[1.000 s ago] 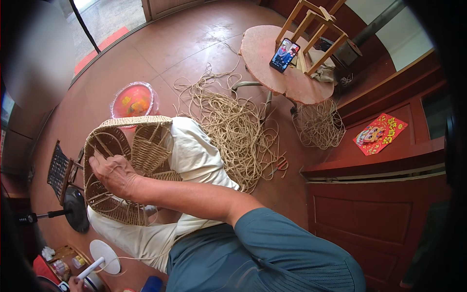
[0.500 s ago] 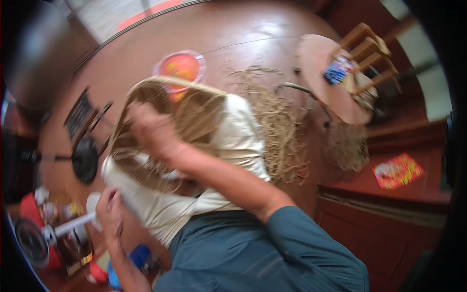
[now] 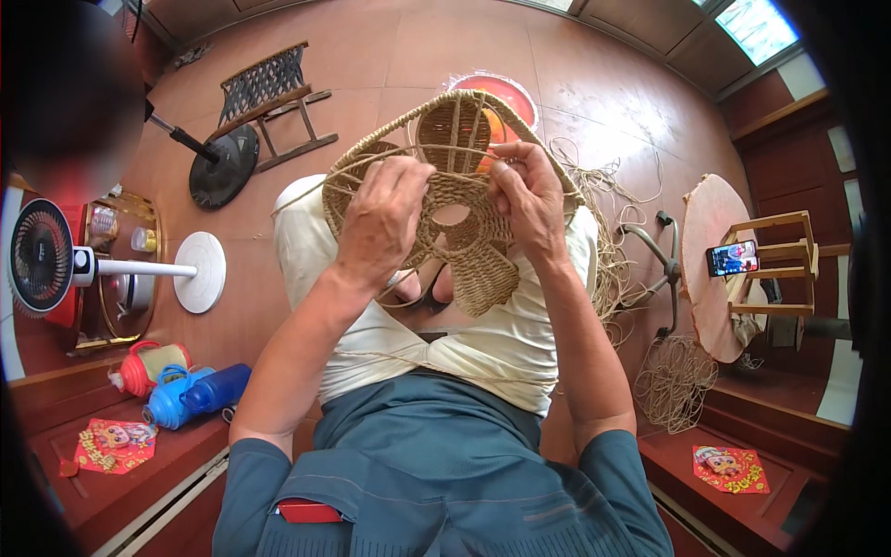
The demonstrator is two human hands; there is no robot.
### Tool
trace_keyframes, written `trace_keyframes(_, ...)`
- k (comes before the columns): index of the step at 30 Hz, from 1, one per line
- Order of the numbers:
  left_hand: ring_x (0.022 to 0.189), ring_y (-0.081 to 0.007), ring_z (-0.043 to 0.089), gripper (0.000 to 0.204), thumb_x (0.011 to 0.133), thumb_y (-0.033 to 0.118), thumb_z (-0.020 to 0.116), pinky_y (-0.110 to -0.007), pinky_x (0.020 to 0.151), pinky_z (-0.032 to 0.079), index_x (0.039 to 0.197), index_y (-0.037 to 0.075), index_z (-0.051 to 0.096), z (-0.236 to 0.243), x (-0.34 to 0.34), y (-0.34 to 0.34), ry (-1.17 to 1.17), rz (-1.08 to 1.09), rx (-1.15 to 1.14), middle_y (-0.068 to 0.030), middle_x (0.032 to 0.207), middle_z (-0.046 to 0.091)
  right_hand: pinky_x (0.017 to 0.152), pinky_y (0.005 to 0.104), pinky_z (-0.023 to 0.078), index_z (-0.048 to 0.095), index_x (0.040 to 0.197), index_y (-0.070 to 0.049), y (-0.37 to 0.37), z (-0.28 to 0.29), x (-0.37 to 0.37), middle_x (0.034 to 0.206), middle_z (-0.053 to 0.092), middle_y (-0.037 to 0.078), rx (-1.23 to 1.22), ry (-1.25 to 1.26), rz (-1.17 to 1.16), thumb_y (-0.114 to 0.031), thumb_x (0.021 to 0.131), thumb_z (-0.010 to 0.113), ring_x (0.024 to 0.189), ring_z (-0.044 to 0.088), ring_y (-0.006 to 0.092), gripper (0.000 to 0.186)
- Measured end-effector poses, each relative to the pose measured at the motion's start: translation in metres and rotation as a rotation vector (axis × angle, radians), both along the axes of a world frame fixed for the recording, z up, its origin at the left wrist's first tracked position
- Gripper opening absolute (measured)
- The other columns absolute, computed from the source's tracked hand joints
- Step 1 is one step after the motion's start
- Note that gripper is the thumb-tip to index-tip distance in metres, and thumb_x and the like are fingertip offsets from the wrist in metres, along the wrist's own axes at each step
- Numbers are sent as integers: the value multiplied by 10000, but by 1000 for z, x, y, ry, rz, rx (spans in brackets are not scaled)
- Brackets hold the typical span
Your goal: The person is weaving a decorative basket using light-colored rattan or similar fiber.
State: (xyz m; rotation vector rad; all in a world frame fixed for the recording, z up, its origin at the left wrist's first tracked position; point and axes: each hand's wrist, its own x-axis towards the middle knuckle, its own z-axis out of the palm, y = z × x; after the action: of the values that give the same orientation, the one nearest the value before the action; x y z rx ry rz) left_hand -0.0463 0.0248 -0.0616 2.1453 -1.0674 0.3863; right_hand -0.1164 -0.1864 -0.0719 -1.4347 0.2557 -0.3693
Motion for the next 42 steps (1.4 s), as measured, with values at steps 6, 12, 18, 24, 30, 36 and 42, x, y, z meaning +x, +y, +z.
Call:
trace_keyframes(6,1068,-304,653,188,937,25,716,-429,926,559,1120,63,701,-6,8,-16,-130,28,137,-94,1132,664,592,207,423,590,1219,-13,-16,3,-4,805,608,-14,-34,40,11,-85,1079,618,665,519,47,160)
trace_keyframes(12,991,-300,681,130,930,48,734,-431,863,579,1055,65,701,-5,16,-30,-148,-53,49,-91,1023,696,639,217,455,595,1222,-24,-35,29,5,890,626,-13,-177,-45,-44,-82,1090,595,744,544,58,144)
trace_keyframes(18,904,-310,692,112,946,87,752,-439,811,569,1035,87,683,-4,22,-44,39,-12,-58,-97,894,693,829,258,609,563,1290,3,-22,69,7,1091,744,99,-80,-293,-71,-51,1053,685,991,734,134,272)
trace_keyframes(24,887,-304,683,122,953,97,726,-437,801,577,1048,82,651,-14,22,-50,-134,19,-83,-94,919,654,789,280,594,592,1300,-46,-6,24,-7,1150,752,84,-510,-184,-195,-7,1014,715,906,740,128,314)
trace_keyframes(30,1004,-325,641,162,979,67,677,-437,898,557,1134,44,713,-10,9,-45,-104,21,117,-126,1035,655,705,338,612,415,1637,-111,7,11,-6,1194,787,95,-905,-42,-162,5,994,681,759,742,171,705)
trace_keyframes(36,1039,-353,636,153,970,44,660,-457,924,547,1112,14,712,-5,5,-44,-1,21,100,-143,1063,649,750,593,592,157,1726,-102,14,7,20,1176,748,267,-939,-10,-78,-52,1009,539,867,749,497,814)
trace_keyframes(42,1019,-360,620,129,941,9,632,-468,894,551,1064,0,667,-7,7,-42,9,0,26,-159,1035,601,871,550,579,111,1748,-172,21,14,25,1138,724,231,-778,97,-33,-33,1034,566,1004,740,445,858)
